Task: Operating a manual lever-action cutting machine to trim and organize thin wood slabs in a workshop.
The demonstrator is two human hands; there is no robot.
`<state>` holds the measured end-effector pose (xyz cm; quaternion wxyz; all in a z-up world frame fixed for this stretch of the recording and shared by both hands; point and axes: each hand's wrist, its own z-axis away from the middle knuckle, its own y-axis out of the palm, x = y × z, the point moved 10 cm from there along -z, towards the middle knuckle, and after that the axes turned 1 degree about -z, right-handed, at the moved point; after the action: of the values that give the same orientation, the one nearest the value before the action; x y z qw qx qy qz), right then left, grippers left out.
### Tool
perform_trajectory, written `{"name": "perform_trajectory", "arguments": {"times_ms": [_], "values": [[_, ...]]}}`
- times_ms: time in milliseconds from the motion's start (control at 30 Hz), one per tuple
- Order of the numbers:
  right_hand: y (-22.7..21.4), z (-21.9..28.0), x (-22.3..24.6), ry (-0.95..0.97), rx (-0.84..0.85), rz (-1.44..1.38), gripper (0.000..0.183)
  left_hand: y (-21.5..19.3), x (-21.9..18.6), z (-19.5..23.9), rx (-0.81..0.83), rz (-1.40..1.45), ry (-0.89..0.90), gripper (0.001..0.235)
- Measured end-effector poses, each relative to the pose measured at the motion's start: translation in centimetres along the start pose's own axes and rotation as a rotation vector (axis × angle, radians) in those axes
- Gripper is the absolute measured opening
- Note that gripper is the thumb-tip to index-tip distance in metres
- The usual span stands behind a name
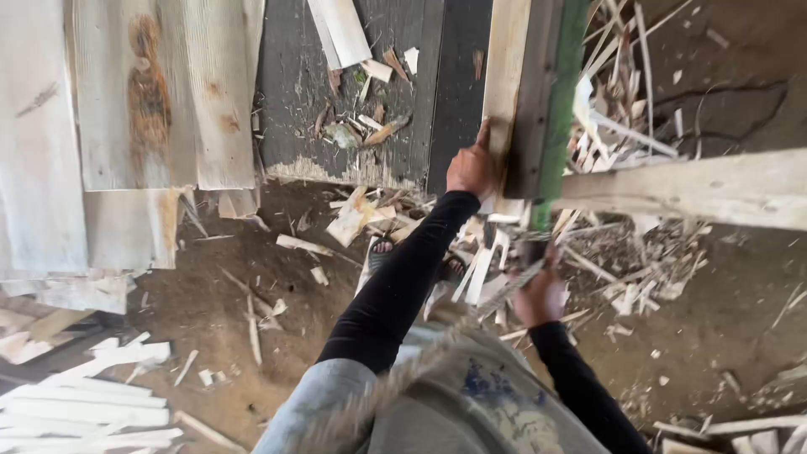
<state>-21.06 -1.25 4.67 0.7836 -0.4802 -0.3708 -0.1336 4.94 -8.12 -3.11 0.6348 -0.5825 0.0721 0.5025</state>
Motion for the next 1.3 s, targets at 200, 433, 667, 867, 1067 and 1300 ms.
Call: {"name": "perform_trajectory", "arguments": {"times_ms": [200, 433, 667, 867, 1067, 1300], "values": [[0.8, -1.0, -1.4, 0.094, 0.026, 0.015, 0.084, 4.2, 2.8, -3.0, -0.059, -0.059, -0.007, 0.094], [-3.1, 1.1, 1.8, 0.331, 0.101, -0.138, 0.088, -3.0, 3.1, 0.6, -0.159, 0.231, 0.022, 0.093], [-5.4, 0.8, 7.3, 0.084, 0.061, -0.201, 0.066, -5.1, 8.0, 2.4, -0.175, 0.371, 0.063, 0.058], [-6.1, 1.8, 8.6, 0.25, 0.102, -0.218, 0.073, -9.9, 13.3, 12.8, 0.091, 0.374, 0.07, 0.054], [-6.1, 1.6, 8.7, 0.292, 0.155, -0.207, 0.071, -17.2, 13.7, 17.9, 0.178, -0.28, -0.332, 0.078], [-5.8, 1.4, 8.1, 0.301, 0.17, -0.212, 0.067, -16.2, 11.1, 3.2, -0.209, -0.419, -0.352, 0.097]]}}
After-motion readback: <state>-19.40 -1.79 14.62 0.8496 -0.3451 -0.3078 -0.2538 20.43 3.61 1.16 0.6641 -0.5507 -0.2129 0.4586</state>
